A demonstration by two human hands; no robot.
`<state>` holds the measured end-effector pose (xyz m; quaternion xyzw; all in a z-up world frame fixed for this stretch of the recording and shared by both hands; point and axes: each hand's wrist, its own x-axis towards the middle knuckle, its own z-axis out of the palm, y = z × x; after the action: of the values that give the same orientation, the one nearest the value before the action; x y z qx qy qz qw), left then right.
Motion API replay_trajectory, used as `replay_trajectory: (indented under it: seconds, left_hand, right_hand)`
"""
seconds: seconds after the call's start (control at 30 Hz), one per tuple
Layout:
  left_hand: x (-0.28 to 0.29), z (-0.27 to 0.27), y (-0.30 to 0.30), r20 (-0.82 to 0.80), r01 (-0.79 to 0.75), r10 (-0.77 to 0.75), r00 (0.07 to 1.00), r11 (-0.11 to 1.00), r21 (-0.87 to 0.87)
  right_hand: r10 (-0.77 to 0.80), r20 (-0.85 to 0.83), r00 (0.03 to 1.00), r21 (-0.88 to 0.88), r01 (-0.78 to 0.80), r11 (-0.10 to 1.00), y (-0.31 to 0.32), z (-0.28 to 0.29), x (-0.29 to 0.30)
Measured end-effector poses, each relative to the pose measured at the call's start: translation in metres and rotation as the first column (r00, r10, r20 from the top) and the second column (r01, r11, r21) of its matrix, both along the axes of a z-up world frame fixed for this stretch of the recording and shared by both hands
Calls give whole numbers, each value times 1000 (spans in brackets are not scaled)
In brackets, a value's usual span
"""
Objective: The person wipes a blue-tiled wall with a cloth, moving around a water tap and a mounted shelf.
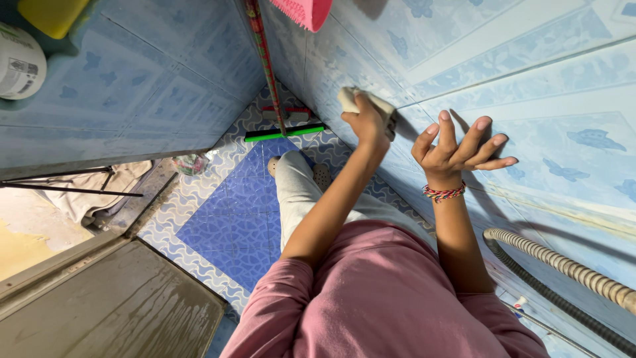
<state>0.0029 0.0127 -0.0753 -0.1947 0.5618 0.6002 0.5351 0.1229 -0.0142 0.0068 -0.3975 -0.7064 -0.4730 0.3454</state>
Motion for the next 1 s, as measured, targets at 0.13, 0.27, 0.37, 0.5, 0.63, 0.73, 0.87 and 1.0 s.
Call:
replay_trajectory:
  seconds: [0.13,0.27,0.37,0.5,0.63,0.73,0.87,1.0]
  left_hand:
    - [5,58,-7,-103,-84,103,989,980,181]
    - [7,77,-3,-365,-102,226,903,939,328]
    - [6,81,-2,-435,-88,241,868,936,341]
    - [2,81,-5,-522,-45,199,830,955,292]
    - [-1,67,2,-601,-44,224,767,954,298]
    - [-15,45,8,-662,29,166,731,962,272]
    - [-60,10,41,-213,-86,79,974,996,-28]
    - [-56,-20,46,-39,-178,175,984,978,-105]
  right_hand:
    - [-33,9,999,-39,33,999,-7,-1,2]
    - [-58,18,998,-39,59,998,-8,1,3]
    - [-38,1,999,-33,38,999,-1,0,1]
    - [-32,12,999,-60,33,998,-6,1,5]
    - [-29,4,1000,-56,29,998,-3,1,5]
    - [-12,-12,1000,-46,12,999,-2,-1,7]
    - [-12,-15,1000,-22,12,1000,1,-4,7]
    - [-7,-23,1000,-19,7,1000,3,-4,7]
